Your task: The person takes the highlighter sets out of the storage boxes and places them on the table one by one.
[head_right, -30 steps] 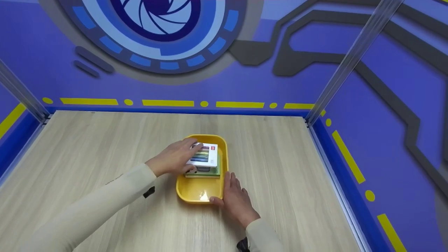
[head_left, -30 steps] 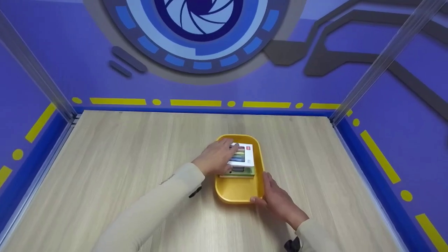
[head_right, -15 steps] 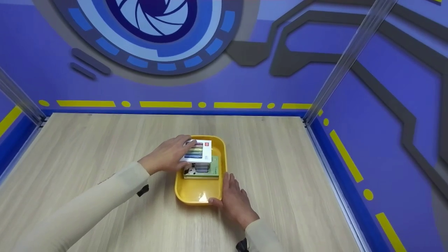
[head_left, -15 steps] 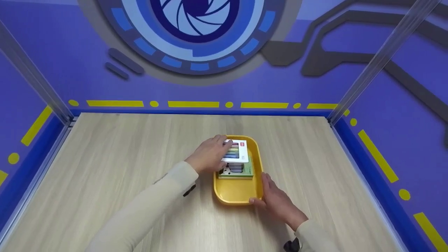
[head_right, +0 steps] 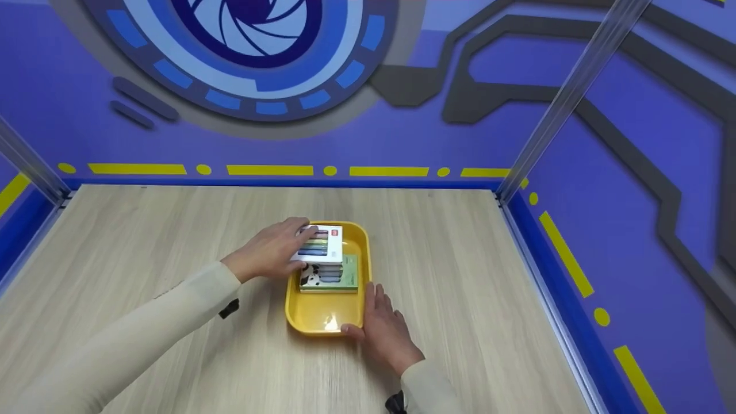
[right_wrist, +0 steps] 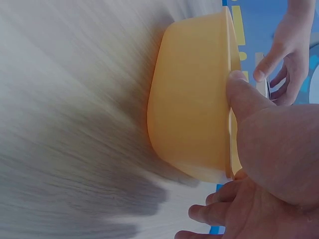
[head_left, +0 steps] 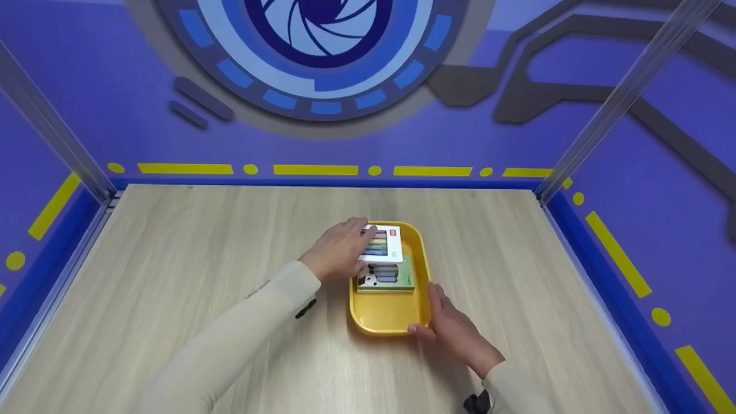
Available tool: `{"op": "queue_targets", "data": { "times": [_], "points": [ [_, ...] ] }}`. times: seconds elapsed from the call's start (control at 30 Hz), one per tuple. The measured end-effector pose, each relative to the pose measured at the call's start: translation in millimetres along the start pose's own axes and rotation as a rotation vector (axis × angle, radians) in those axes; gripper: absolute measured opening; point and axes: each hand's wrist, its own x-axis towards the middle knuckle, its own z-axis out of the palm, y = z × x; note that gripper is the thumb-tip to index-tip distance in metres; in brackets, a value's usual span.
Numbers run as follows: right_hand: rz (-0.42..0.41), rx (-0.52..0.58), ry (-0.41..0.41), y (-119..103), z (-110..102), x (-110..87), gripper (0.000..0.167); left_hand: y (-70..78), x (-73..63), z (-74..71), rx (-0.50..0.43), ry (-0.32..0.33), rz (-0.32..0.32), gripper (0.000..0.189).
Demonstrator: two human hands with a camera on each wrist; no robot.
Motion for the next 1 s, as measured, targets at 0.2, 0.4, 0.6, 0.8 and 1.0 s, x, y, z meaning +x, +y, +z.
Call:
{"op": "queue_targets", "data": {
  "times": [0.2,0.4,0.6,0.8,1.0],
  "points": [
    [0.012,-0.006,-0.018,1,4,-0.6,0.107,-1.8,-2.8,3.1,0.004,-0.004,-0.002,0.072],
    [0.029,0.011,-0.022,1,3,-1.1,0.108,-4.7,-3.1,3.2,0.016,0.000,-0.018,0.070],
    [-0.040,-0.010,0.017,1,3,0.3,0.102,-8.1,-2.7,3.1,0.021,0.008,-0.025,0.068],
    [-0.016,-0.006,0.002,1,2,0.9,0.105,-9.2,-1.7,2.3,0.003,-0.005,-0.044,0.068],
    [-0.025,-0.010,0.003,2,0,1.6,0.104,-10.7,-1.3,2.1,0.004,-0.013,-0.057,0.069]
  ]
}}
